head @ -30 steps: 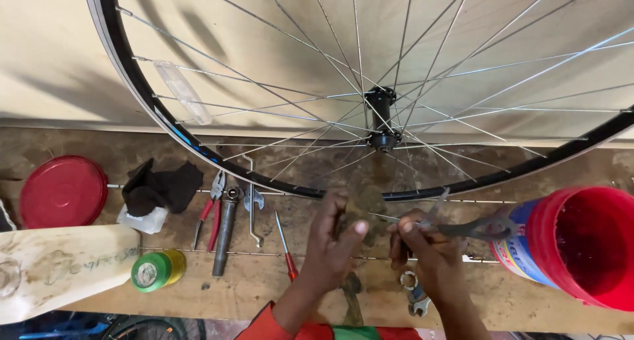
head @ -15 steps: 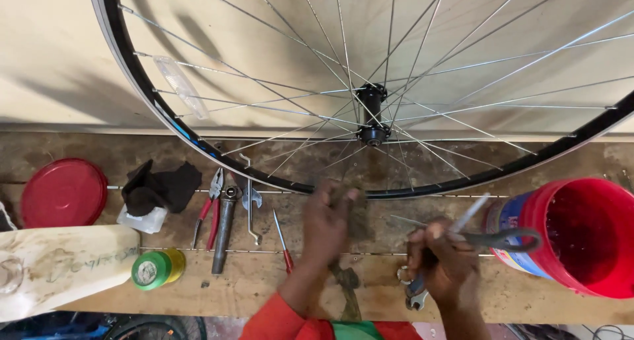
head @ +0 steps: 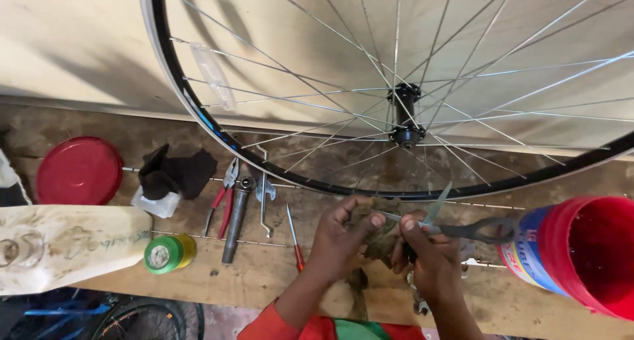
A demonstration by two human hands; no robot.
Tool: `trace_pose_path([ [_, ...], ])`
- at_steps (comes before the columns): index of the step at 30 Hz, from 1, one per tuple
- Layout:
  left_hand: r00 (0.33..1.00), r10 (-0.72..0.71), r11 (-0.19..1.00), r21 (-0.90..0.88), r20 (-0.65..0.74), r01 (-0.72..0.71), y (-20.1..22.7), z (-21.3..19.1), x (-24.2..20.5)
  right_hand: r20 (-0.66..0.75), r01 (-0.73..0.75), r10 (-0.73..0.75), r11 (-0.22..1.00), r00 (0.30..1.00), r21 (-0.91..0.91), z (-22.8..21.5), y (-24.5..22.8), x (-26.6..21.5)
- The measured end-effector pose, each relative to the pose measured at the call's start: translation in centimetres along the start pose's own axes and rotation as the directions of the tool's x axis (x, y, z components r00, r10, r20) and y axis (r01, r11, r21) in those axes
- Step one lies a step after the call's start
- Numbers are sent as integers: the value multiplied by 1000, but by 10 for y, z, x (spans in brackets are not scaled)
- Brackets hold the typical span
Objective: Cleaning the hub and spokes of a bicycle wheel with a rag, spinning the wheel for inspection, and using scissors to cut a zip tie.
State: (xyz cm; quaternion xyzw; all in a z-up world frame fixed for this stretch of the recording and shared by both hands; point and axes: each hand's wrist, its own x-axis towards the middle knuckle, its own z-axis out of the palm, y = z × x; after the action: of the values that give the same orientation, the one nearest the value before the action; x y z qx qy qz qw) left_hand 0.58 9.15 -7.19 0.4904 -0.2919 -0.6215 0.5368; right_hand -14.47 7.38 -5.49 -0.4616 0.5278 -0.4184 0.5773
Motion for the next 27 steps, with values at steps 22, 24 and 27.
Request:
trace_pose_path([
  [22, 997, 75, 989, -128, -13, -76, -3, -17, 8, -113, 60, -62, 998, 992, -20, 7, 5, 4],
  [24, 998, 12, 991, -131, 63, -3, 0, -6, 4, -127, 68, -94, 978, 987, -196, 9, 11, 2],
  [27, 995, 38, 957, -289, 95, -9, -6, -1, 5, -105, 148, -187, 942, 977, -300, 11, 14, 0],
])
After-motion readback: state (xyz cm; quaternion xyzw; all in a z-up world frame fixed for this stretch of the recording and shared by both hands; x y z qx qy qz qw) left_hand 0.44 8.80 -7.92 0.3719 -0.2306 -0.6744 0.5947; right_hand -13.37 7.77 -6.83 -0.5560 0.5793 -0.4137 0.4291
